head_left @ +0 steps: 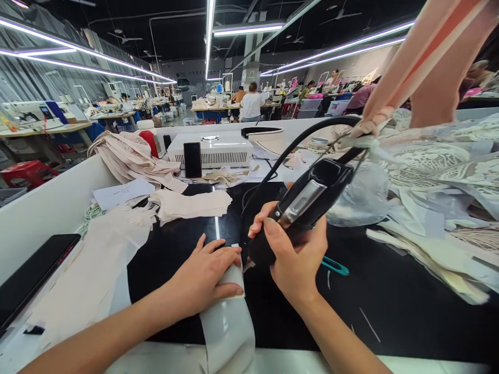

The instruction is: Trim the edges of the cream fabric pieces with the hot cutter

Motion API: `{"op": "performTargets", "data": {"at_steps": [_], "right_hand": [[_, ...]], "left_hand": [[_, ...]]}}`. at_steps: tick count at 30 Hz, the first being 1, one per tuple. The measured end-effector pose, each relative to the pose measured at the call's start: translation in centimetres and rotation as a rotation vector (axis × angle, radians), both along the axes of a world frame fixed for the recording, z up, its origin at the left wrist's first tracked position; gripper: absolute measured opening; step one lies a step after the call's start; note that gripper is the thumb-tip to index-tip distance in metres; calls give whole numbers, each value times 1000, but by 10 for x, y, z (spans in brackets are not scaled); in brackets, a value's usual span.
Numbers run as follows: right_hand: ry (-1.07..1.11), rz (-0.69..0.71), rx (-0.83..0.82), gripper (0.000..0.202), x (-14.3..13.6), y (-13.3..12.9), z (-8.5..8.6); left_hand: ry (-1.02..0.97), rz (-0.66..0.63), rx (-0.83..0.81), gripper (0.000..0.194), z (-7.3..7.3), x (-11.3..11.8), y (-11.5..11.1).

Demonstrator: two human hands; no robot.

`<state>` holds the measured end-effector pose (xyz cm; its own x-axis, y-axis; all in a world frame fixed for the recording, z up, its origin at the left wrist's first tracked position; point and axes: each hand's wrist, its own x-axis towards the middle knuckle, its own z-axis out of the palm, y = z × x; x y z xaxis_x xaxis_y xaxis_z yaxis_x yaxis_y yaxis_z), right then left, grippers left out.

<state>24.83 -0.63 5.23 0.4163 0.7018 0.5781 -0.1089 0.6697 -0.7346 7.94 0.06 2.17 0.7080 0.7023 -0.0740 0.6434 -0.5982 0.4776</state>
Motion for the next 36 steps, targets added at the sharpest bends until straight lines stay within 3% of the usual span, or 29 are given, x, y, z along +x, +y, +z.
{"op": "performTargets", "data": {"at_steps": [9,31,34,36], "right_hand": [[-20,4,-16,30,0,-9,0],[-83,12,-57,28,0,-25,-11],[-78,13,-59,28,1,-26,-9],[-61,26,-44,29,2,-27,-6]], "left_hand": [[11,-8,0,35,5,-1,0],[0,-45,15,46,-1,-5,6],[4,-37,98,51,-3,-8,1],[-10,-43,267,48,-5,-11,-10]]}}
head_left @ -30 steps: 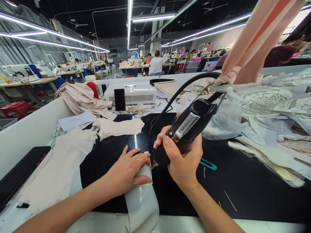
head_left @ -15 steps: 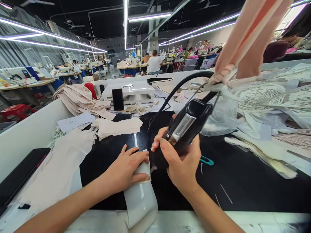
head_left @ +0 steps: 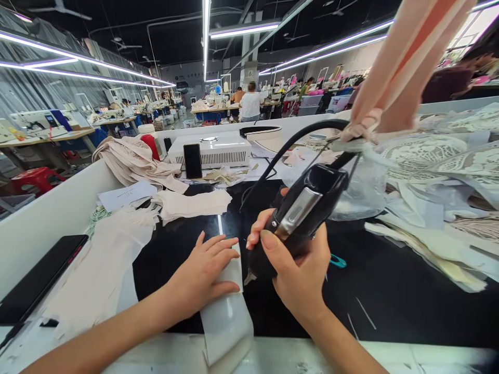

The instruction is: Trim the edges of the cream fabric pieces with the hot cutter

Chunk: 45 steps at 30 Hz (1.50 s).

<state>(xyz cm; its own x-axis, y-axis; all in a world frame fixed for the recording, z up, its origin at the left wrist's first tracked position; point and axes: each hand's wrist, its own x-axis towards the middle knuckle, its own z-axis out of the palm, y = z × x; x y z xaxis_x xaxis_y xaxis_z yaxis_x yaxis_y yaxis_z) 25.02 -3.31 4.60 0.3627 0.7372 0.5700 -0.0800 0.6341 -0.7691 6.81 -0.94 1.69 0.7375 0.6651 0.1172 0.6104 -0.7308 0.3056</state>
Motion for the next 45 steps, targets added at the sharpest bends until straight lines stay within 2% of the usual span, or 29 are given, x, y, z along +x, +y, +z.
{"op": "performTargets", "data": {"at_steps": [3,5,8,11,15,18,20,24,28,31,35,39,45], "right_hand": [[25,-17,12,30,2,-2,6],[10,-42,0,32,4,-4,9],[-63,-82,-53,40,7,-6,15],[-135,-95,-105,41,10,-8,20],[-183,-77,-99,30,9,-12,27],[-170,-55,-58,25,5,-13,26],[-137,-56,-53,29,2,-12,23],[-77,-31,-49,43,1,-7,15],[-79,26,-50,45,6,-4,7],[-78,14,-61,45,8,-5,5],[-73,-29,-70,44,11,-10,7],[-77,12,-108,42,16,-19,12],[-53,31,-127,40,13,-29,11]], "left_hand": [[-37,-36,272,23,-6,-7,-26],[-31,-43,324,11,-13,-12,-43],[50,-44,342,9,-24,-17,-55],[89,-72,311,21,-24,-24,-47],[3,-277,203,27,-9,-41,-21],[-69,-349,164,30,-1,-50,-8],[-105,-328,125,35,1,-50,-4],[-142,-147,92,45,1,-37,0],[-135,-51,120,39,-3,-18,7],[-66,-44,116,31,-9,-10,10],[-14,-66,151,29,-19,-13,7],[-48,-95,204,35,-28,-20,3],[-124,-132,253,31,-33,-25,0]]}}
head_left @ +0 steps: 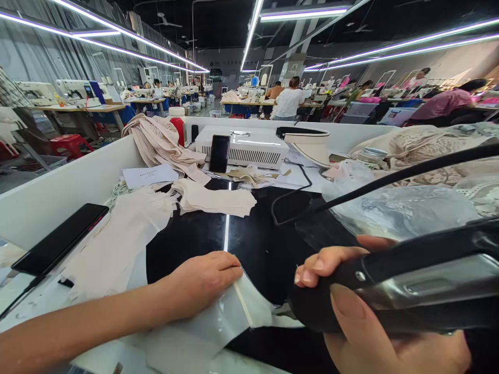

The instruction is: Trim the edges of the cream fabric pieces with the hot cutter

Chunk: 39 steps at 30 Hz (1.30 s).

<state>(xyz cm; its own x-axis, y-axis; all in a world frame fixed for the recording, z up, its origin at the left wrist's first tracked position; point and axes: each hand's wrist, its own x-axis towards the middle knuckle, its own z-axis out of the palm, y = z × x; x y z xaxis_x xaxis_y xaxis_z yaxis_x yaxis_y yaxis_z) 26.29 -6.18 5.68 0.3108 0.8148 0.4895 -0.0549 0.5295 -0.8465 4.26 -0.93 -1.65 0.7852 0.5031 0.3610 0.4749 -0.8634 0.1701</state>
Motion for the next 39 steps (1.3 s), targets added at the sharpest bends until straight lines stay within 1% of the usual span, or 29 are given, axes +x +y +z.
{"op": "performTargets", "data": {"at_steps": [3,7,10,14,17,21,26,31,39], "right_hand": [[28,-27,8,43,-3,0,-2],[1,-3,30,44,0,3,-3],[-8,17,42,44,5,5,-4],[3,1,44,46,5,9,-2],[32,-7,50,46,-3,18,2],[104,17,99,42,-20,40,8],[149,60,137,39,-37,65,5],[141,105,150,37,-40,70,-1],[137,84,143,39,-43,71,-2]], "left_hand": [[-9,0,-6,33,0,-2,-2],[-4,-1,-9,35,1,-5,-4],[-21,-11,-11,33,0,-6,-4],[-26,-6,-15,33,-3,-6,-5],[-40,-14,-21,32,-4,-6,-6],[-62,-16,-13,31,-6,-6,-7],[-71,-10,-1,35,-4,-6,-9],[-77,5,27,34,-4,-6,-9],[-44,-5,70,33,-10,-6,-10]]}}
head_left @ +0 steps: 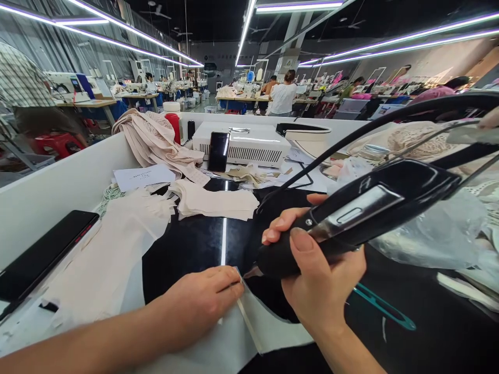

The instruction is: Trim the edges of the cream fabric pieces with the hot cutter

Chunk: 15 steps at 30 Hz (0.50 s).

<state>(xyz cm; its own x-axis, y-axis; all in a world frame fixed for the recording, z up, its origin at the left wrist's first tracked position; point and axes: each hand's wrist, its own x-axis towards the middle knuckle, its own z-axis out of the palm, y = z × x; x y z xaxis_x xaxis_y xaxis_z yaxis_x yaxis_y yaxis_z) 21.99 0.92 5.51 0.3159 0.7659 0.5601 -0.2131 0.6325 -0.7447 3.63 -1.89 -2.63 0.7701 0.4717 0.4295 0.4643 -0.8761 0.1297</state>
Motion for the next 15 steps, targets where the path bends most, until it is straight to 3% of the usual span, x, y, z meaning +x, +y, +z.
{"op": "performTargets", "data": {"at_steps": [15], "right_hand": [[4,-18,-39,36,-1,-7,3]], "left_hand": [[-65,3,17,28,10,1,1]]}}
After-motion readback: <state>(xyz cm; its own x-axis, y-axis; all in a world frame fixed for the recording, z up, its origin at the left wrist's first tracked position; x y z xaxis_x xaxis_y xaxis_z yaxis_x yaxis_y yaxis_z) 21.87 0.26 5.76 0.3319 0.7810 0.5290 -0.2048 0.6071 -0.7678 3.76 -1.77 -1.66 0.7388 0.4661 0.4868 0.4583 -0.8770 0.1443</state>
